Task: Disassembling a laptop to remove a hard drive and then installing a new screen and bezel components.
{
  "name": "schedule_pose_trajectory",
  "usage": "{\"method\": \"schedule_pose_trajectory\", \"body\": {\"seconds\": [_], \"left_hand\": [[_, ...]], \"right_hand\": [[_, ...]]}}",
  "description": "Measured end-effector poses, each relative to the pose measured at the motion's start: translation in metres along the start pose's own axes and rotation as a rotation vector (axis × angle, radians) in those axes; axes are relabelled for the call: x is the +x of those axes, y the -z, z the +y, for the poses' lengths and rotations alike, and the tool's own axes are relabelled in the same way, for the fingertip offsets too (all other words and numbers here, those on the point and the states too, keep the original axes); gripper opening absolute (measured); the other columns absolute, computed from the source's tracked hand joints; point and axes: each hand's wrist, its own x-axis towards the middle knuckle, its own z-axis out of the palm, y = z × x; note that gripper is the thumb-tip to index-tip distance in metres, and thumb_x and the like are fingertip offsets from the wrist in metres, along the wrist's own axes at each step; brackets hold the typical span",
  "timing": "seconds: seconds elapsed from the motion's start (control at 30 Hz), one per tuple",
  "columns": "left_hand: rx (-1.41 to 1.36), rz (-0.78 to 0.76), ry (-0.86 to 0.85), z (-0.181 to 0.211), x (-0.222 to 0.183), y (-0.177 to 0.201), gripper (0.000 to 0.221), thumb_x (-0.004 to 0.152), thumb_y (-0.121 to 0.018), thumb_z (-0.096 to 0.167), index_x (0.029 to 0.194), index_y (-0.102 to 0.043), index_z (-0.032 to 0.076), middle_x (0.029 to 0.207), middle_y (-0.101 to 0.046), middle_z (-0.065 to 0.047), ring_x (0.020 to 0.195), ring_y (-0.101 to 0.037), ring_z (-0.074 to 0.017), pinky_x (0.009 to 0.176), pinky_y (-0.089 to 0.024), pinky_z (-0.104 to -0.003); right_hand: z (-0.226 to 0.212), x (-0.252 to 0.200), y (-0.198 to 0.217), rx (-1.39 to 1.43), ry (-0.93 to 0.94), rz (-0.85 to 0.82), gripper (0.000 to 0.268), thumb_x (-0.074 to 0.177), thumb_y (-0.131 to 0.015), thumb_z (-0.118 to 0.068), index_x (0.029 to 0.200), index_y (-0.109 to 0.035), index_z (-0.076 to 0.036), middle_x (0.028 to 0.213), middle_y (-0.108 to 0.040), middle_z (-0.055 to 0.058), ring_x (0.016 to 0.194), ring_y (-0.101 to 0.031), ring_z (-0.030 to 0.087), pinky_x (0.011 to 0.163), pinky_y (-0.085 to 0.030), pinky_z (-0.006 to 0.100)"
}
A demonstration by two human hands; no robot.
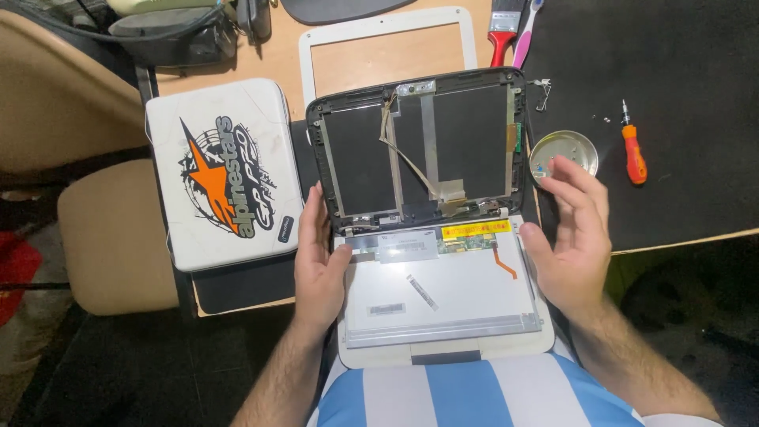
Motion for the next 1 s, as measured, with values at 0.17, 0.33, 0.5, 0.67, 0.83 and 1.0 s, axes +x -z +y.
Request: {"method": "schedule_pose_trajectory", "body": {"seconds": [0.17,0.33,0.5,0.67,0.83,1.0], "left_hand": [[0.285,0.014,-0.146,0.019,-0.006,0.006,0.092,0.101,-0.07,0.012,0.186,-0.036,0.001,0.196,-0.025,-0.032,0.183,-0.025,-0.0583,0.147,-0.023,-0.078],[0.619,-0.189,-0.323,0.044,-0.006,0.007,0.049,0.108,-0.084,0.025,0.154,-0.077,0.01,0.144,-0.068,-0.013,0.146,-0.059,-0.0399,0.127,-0.048,-0.064],[0.909,-0.759,-0.296,0.08,-0.006,-0.01,0.104,0.091,-0.096,0.07,0.167,-0.058,0.01,0.175,-0.056,-0.017,0.156,-0.049,-0.0456,0.125,-0.04,-0.068],[1.043,-0.813,-0.412,0.077,0.004,-0.018,0.135,0.079,-0.102,0.086,0.176,-0.052,0.007,0.18,-0.052,-0.023,0.159,-0.048,-0.0472,0.128,-0.036,-0.067],[1.111,-0.844,-0.408,0.079,0.007,-0.025,0.142,0.077,-0.102,0.093,0.176,-0.052,0.005,0.179,-0.053,-0.026,0.159,-0.049,-0.0483,0.127,-0.036,-0.069],[1.091,-0.769,-0.382,0.079,0.01,-0.023,0.132,0.082,-0.093,0.096,0.171,-0.056,0.005,0.171,-0.061,-0.017,0.15,-0.055,-0.0432,0.124,-0.039,-0.066]], "right_hand": [[-0.003,0.026,0.01,-0.289,0.121,-0.159,0.034,0.11,-0.093,-0.014,0.141,-0.089,0.0,0.135,-0.079,0.018,0.13,-0.078,0.039,0.118,-0.063,0.056],[-0.021,0.06,-0.011,-0.546,0.19,-0.482,0.044,0.107,-0.094,-0.022,0.149,-0.088,-0.013,0.127,-0.081,0.007,0.116,-0.08,0.031,0.1,-0.068,0.048],[-0.028,0.08,-0.021,-0.621,0.119,-0.794,0.036,0.114,-0.082,-0.028,0.145,-0.084,-0.011,0.13,-0.082,0.006,0.114,-0.081,0.025,0.086,-0.069,0.043],[-0.028,0.091,-0.02,-0.516,0.065,-0.899,0.022,0.11,-0.085,-0.023,0.129,-0.086,-0.014,0.122,-0.087,0.003,0.109,-0.083,0.024,0.088,-0.069,0.042],[-0.034,0.098,-0.021,-0.333,-0.075,-0.948,0.019,0.107,-0.089,-0.023,0.125,-0.083,-0.016,0.113,-0.084,0.001,0.087,-0.081,0.016,0.075,-0.069,0.032],[-0.042,0.107,-0.026,-0.182,-0.102,-0.916,0.01,0.111,-0.081,-0.02,0.118,-0.085,-0.015,0.118,-0.087,0.001,0.099,-0.087,0.012,0.07,-0.075,0.025]]}}
